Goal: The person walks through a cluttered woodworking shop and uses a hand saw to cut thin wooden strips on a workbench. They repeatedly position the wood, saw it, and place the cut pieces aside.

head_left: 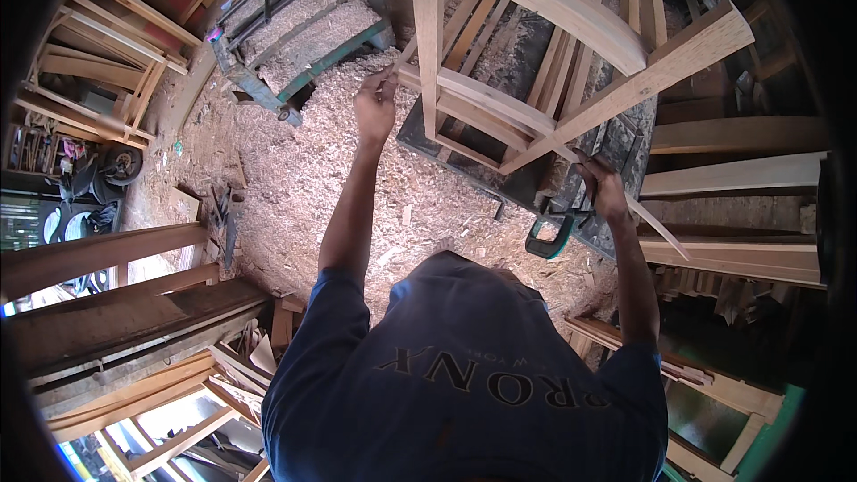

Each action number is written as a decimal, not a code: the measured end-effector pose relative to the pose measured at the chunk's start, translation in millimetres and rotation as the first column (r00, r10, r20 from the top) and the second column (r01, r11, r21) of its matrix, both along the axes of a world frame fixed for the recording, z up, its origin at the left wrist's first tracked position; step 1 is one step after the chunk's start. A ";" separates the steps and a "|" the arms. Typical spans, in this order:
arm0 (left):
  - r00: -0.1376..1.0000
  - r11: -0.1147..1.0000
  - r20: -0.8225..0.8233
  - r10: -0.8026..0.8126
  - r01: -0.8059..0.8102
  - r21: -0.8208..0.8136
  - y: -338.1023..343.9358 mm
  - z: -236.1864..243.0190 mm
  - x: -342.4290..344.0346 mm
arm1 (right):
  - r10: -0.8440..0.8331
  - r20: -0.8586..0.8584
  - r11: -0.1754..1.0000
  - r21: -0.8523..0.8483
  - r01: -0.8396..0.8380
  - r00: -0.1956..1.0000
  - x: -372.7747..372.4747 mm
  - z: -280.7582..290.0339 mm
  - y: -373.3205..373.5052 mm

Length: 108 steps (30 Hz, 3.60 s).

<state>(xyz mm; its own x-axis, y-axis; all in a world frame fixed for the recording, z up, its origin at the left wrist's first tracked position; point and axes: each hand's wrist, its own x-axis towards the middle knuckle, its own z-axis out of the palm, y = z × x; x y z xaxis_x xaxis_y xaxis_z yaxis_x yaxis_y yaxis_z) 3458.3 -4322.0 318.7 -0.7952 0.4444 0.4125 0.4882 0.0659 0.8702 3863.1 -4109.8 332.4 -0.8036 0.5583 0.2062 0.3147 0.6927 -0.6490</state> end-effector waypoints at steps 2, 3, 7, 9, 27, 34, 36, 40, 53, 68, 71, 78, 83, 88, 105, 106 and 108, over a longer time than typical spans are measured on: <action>0.999 1.000 -0.052 -0.010 0.010 -0.016 -2.2 0.9 -1.6 | -0.024 0.029 0.993 -0.114 0.027 0.999 0.6 -0.2 -2.3; 0.998 0.998 0.011 -0.057 0.057 -0.001 -2.5 2.0 -2.0 | -0.022 0.009 0.992 -0.128 0.023 1.000 0.7 1.1 -2.0; 0.989 0.992 0.091 -0.121 0.118 0.036 -3.5 10.8 -3.4 | -0.047 0.102 0.990 0.137 0.032 0.994 -2.0 8.1 0.1; 0.974 0.992 0.188 -0.124 0.123 0.019 -7.9 13.5 -0.2 | -0.058 0.184 0.992 0.121 0.036 0.981 -3.2 9.3 -2.8; 0.984 0.990 0.133 -0.117 0.126 -0.065 6.0 2.5 -29.6 | -0.123 0.257 0.992 0.058 0.112 0.959 -4.7 16.7 -21.3; 0.999 0.979 -0.044 -0.011 0.002 -0.204 6.3 7.4 -27.5 | -0.106 0.263 0.982 0.182 0.059 0.959 -7.7 13.4 -17.2; 0.997 0.989 -0.076 -0.017 0.005 -0.149 8.9 4.6 -21.0 | -0.111 0.255 0.983 0.171 0.069 0.961 -7.2 14.0 -16.9; 0.998 0.994 -0.027 -0.057 0.055 -0.094 13.0 4.8 -12.2 | -0.138 0.200 0.980 0.168 0.104 0.970 -3.4 14.2 -20.7; 0.980 0.997 0.199 0.013 -0.028 0.071 -36.6 -48.2 24.0 | -0.508 0.112 0.855 0.179 0.486 0.854 100.8 48.5 31.9; 0.728 0.742 -0.145 -0.671 0.658 -0.127 -34.7 -29.9 401.7 | -0.823 -0.468 0.565 -0.611 0.555 0.323 291.0 18.0 49.4; 0.647 0.645 -0.140 -0.750 0.762 0.061 70.9 23.6 484.8 | -0.716 -0.632 0.693 -0.593 0.409 0.297 307.2 49.2 75.5; 0.656 0.643 -0.067 -0.752 0.707 -0.295 250.7 81.3 629.9 | -0.618 -0.759 0.757 -0.645 -0.105 0.204 331.7 110.2 118.1; 0.738 0.624 0.168 -0.654 0.652 -0.430 249.5 55.4 604.5 | -0.577 -0.557 0.777 -0.599 0.193 0.597 378.2 24.4 160.9; 0.856 0.760 0.275 -0.437 0.515 -0.397 212.0 -4.3 585.4 | -0.231 0.198 0.959 -0.120 0.258 0.952 388.4 -138.6 174.3; 0.964 0.857 0.265 -0.021 0.154 -0.493 320.4 -3.7 581.1 | 0.491 -0.065 0.871 0.016 -0.491 0.869 148.0 -180.0 348.5; 0.975 0.865 0.221 -0.016 0.124 -0.486 324.1 -10.1 575.6 | 0.480 0.019 0.871 -0.124 -0.475 0.877 151.0 -177.9 358.0; 0.987 0.861 0.158 -0.027 0.103 -0.498 326.2 -25.0 569.6 | 0.427 0.265 0.899 -0.225 -0.376 0.864 168.4 -171.4 389.0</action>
<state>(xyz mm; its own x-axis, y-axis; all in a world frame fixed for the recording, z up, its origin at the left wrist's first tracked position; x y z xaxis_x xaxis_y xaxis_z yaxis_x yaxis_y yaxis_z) 4027.9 -3995.9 293.7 -0.7896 0.6136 0.0045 0.3820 0.4858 0.7862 4031.5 -3720.9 161.0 -0.9732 0.1781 -0.1454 0.2291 0.6957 -0.6808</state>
